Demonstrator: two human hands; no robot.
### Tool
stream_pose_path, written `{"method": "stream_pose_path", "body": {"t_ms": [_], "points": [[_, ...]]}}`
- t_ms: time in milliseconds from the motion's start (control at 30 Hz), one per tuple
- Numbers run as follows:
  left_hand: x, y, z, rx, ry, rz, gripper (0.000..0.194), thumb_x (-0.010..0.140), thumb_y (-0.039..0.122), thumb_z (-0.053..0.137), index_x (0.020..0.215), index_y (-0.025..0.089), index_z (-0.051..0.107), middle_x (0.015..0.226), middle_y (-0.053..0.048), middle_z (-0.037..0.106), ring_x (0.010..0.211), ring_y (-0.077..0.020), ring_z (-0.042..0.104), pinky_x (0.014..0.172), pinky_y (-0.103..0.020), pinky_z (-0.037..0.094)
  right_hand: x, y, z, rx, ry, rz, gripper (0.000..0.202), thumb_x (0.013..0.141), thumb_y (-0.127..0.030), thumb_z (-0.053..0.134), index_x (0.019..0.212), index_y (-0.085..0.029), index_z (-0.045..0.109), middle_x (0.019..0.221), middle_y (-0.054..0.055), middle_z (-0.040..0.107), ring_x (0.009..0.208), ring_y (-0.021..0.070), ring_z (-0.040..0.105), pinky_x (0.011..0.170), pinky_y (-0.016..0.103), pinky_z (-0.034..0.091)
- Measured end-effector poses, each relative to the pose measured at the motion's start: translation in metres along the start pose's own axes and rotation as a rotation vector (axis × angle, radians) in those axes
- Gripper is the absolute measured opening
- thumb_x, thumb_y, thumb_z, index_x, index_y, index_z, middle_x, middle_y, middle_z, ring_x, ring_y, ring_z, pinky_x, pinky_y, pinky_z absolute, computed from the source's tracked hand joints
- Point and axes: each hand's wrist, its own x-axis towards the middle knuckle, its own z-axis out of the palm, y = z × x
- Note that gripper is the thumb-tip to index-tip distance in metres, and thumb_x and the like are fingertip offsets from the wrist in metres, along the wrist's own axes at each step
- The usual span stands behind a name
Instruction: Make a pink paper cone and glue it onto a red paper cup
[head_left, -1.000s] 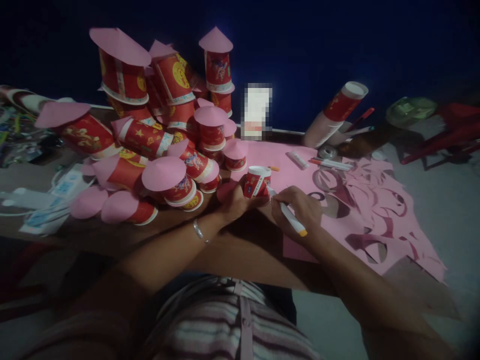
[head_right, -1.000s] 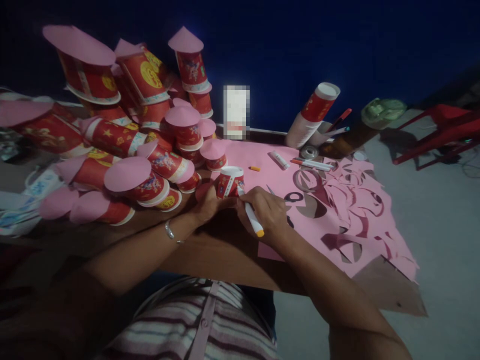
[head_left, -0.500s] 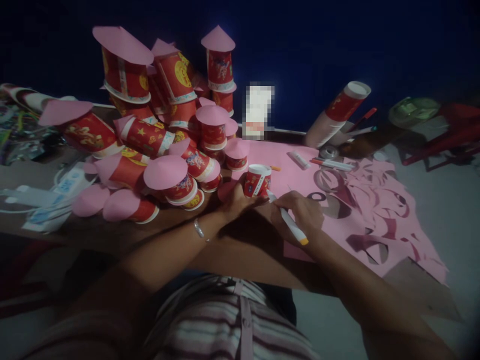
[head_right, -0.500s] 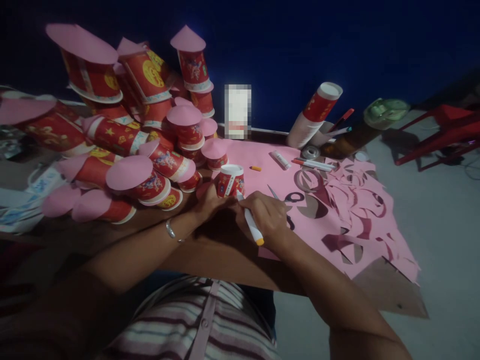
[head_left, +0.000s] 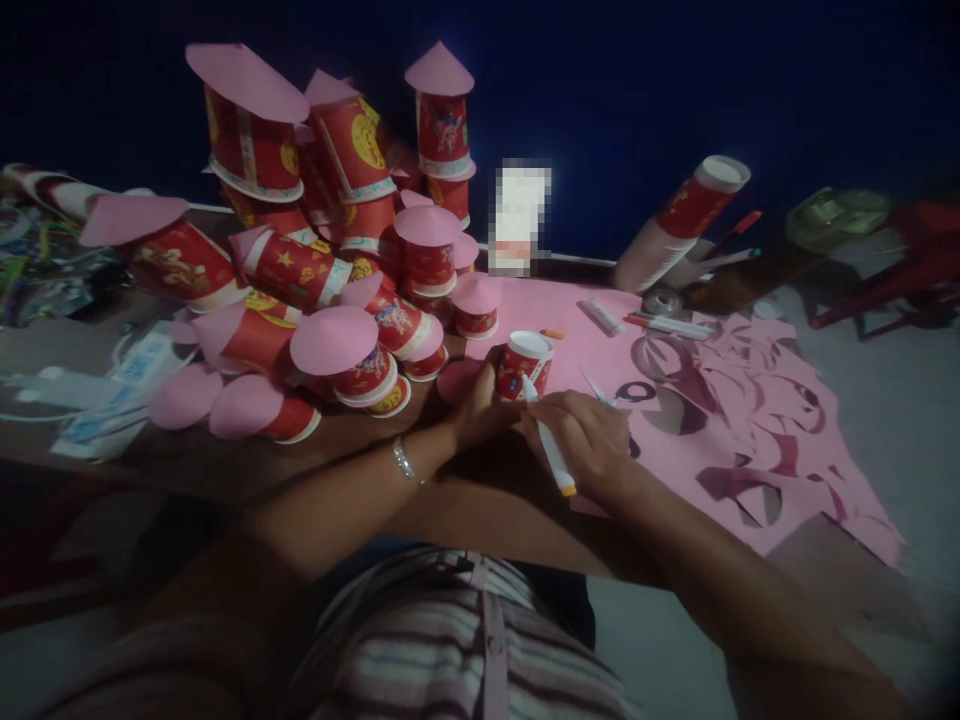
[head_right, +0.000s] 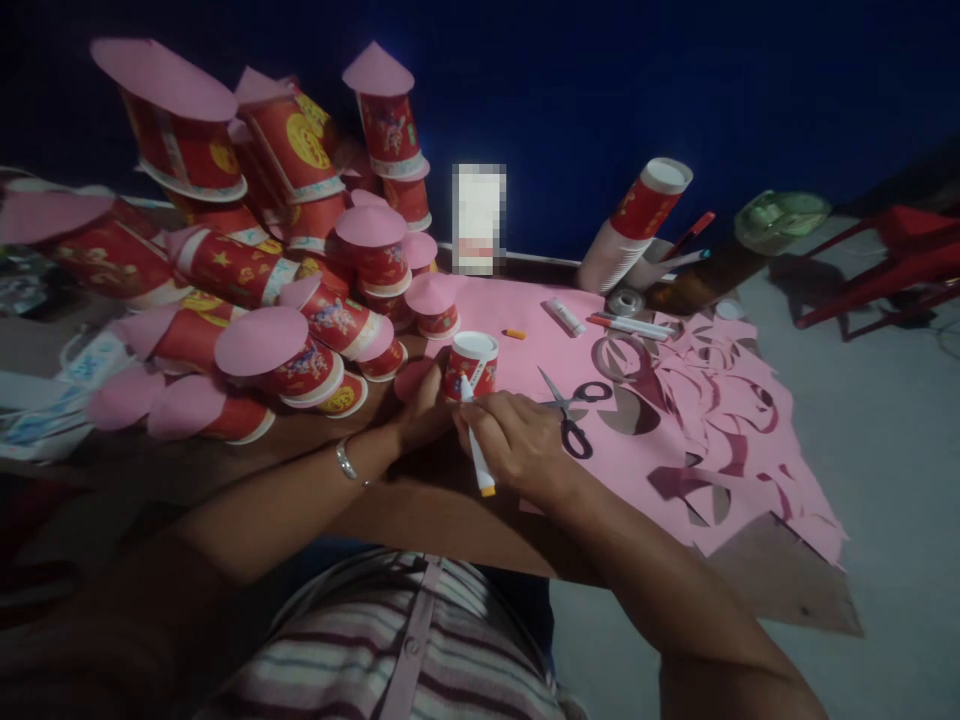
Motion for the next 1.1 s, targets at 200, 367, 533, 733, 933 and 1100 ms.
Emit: {"method": "stream_pose_path", "body": {"t_ms": [200, 367, 533, 733, 933, 1100], "points": [[0.001, -0.006, 0.006, -0.111, 0.037, -0.039, 0.05, 0.067, 0.03, 0.085, 0.106, 0.024, 0.054, 0.089, 0.002, 0.064, 0.079, -0.0157, 0.062, 0.072, -0.031, 0.054, -0.003, 0.004, 0.003, -0.018, 0.004, 0.004, 0.016, 0.09, -0.012, 0.07, 0.101, -0.018, 0.06, 0.079, 0.003, 0.071, 0.068, 0.0144, 0.065, 0.061, 0.027, 0.052], [-0.001, -0.003, 0.006, -0.167, 0.006, -0.08, 0.051, 0.069, 0.031, 0.083, 0.113, 0.025, 0.057, 0.087, 0.001, 0.065, 0.08, -0.0189, 0.063, 0.074, -0.035, 0.056, 0.001, 0.003, 0.003, -0.011, 0.0, 0.005, 0.015, 0.09, -0.012, 0.069, 0.101, -0.018, 0.06, 0.078, 0.003, 0.071, 0.068, 0.0148, 0.066, 0.061, 0.027, 0.052], [-0.001, 0.008, 0.01, -0.087, 0.056, -0.075, 0.048, 0.068, 0.023, 0.081, 0.108, 0.025, 0.055, 0.093, 0.0, 0.066, 0.087, -0.0206, 0.064, 0.077, -0.036, 0.056, 0.001, 0.001, 0.002, -0.033, -0.01, 0.015, 0.015, 0.09, -0.012, 0.07, 0.1, -0.017, 0.062, 0.077, 0.004, 0.07, 0.069, 0.016, 0.065, 0.061, 0.028, 0.05], [0.001, 0.002, 0.009, -0.059, 0.075, -0.073, 0.043, 0.067, 0.02, 0.079, 0.1, 0.026, 0.052, 0.084, 0.003, 0.062, 0.08, -0.018, 0.062, 0.072, -0.033, 0.053, 0.0, 0.001, 0.004, -0.026, -0.021, 0.03, 0.012, 0.09, -0.01, 0.068, 0.098, -0.016, 0.062, 0.076, 0.004, 0.07, 0.069, 0.0169, 0.066, 0.06, 0.028, 0.051], [0.003, -0.007, 0.004, -0.022, 0.06, -0.022, 0.047, 0.065, 0.02, 0.081, 0.102, 0.024, 0.051, 0.093, 0.001, 0.067, 0.083, -0.0178, 0.063, 0.072, -0.031, 0.053, 0.001, -0.002, 0.004, -0.037, -0.013, 0.045, 0.011, 0.09, -0.012, 0.069, 0.095, -0.017, 0.06, 0.073, 0.003, 0.07, 0.065, 0.0156, 0.066, 0.059, 0.027, 0.052], [0.003, 0.001, 0.001, 0.035, 0.066, -0.022, 0.047, 0.063, 0.019, 0.081, 0.1, 0.024, 0.053, 0.097, -0.002, 0.068, 0.087, -0.0215, 0.065, 0.077, -0.034, 0.054, 0.002, -0.006, 0.002, -0.006, -0.024, 0.063, 0.015, 0.089, -0.01, 0.069, 0.1, -0.017, 0.062, 0.075, 0.002, 0.07, 0.068, 0.0164, 0.068, 0.062, 0.028, 0.053]]}}
